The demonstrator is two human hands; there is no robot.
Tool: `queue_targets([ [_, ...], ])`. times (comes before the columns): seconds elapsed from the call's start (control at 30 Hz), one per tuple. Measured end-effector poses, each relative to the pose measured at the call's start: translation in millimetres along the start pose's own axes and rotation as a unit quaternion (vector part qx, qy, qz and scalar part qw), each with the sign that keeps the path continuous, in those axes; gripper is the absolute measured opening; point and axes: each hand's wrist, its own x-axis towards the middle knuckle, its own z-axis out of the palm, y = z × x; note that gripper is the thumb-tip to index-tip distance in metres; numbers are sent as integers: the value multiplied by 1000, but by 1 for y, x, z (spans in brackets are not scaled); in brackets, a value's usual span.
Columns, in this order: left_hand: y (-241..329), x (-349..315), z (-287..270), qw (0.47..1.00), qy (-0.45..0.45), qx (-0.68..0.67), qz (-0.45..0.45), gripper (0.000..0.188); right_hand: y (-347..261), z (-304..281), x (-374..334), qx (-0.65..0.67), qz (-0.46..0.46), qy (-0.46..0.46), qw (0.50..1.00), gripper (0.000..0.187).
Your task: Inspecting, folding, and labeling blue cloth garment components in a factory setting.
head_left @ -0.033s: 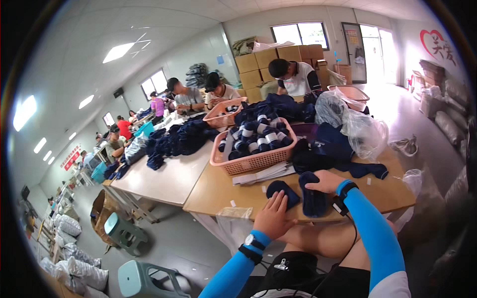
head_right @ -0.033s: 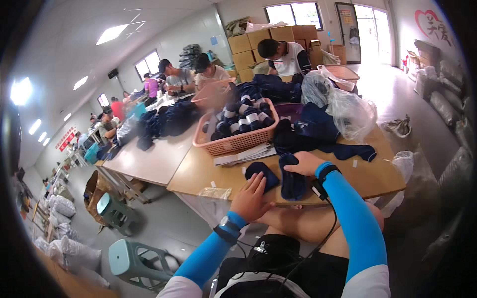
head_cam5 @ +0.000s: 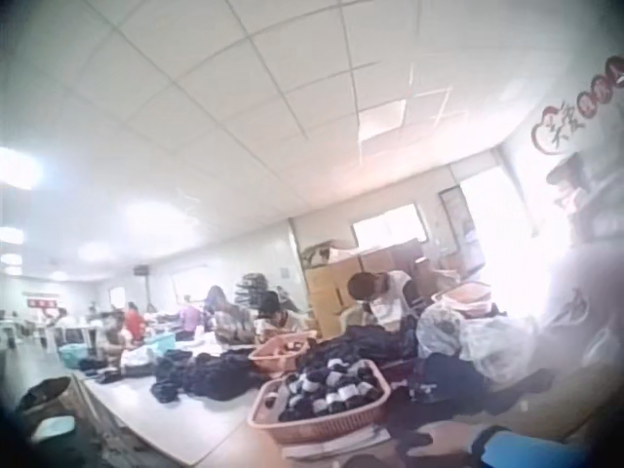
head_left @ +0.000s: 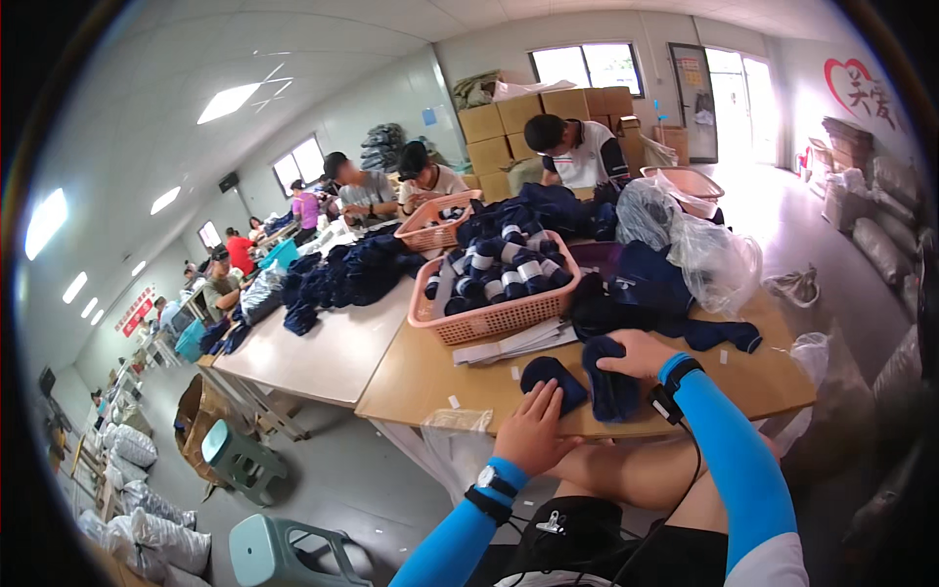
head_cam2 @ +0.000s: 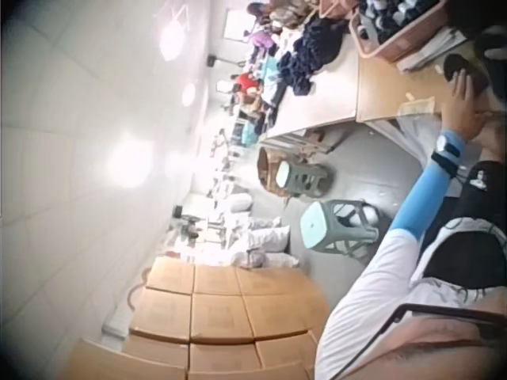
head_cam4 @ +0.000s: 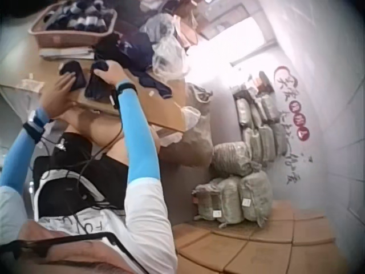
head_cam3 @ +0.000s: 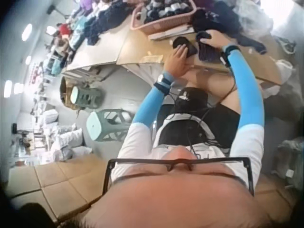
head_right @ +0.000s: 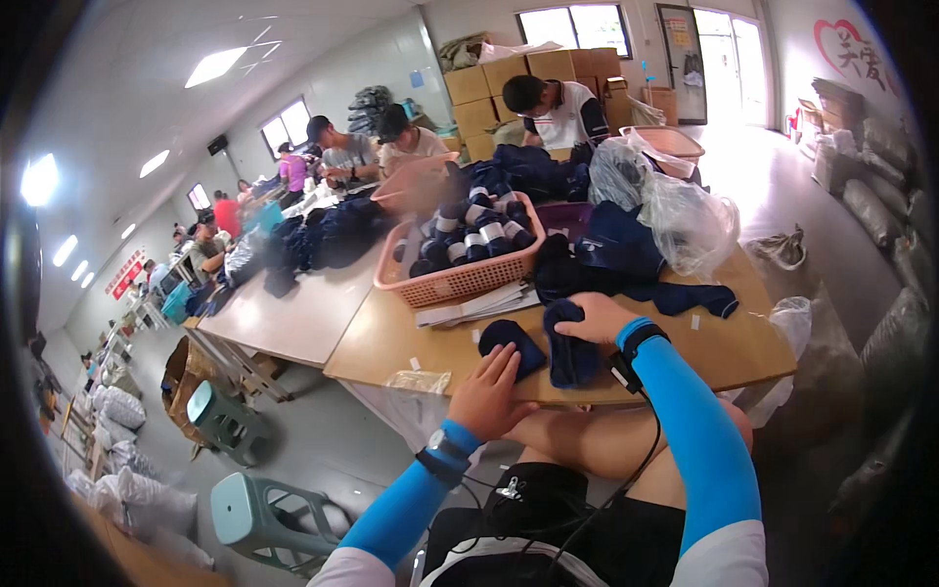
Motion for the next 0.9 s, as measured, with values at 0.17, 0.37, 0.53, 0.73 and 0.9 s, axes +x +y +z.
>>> queue_targets([
  [0.17, -3, -22, 3, 999, 22, -34, -15, 80, -11, 0, -42, -126, -79, 182, 972, 55],
  [0.37, -8, -19, -15, 997, 25, -68, 7, 56, -30, 26, -102, -119, -150, 166, 967, 43],
  [0.53, -33, 47, -28, 933, 30, -238, -270, 25, -20, 48, -104, -195, -173, 147, 954, 39],
  [0.73, 9, 83, 1, 956, 188, -200, -104, 31, -11, 61, -108, -209, -186, 176, 944, 37],
  [0.9, 21, 49, 50, 991, 39, -121, 44, 48, -18, 58, -107, -229, -162, 143, 949, 34],
])
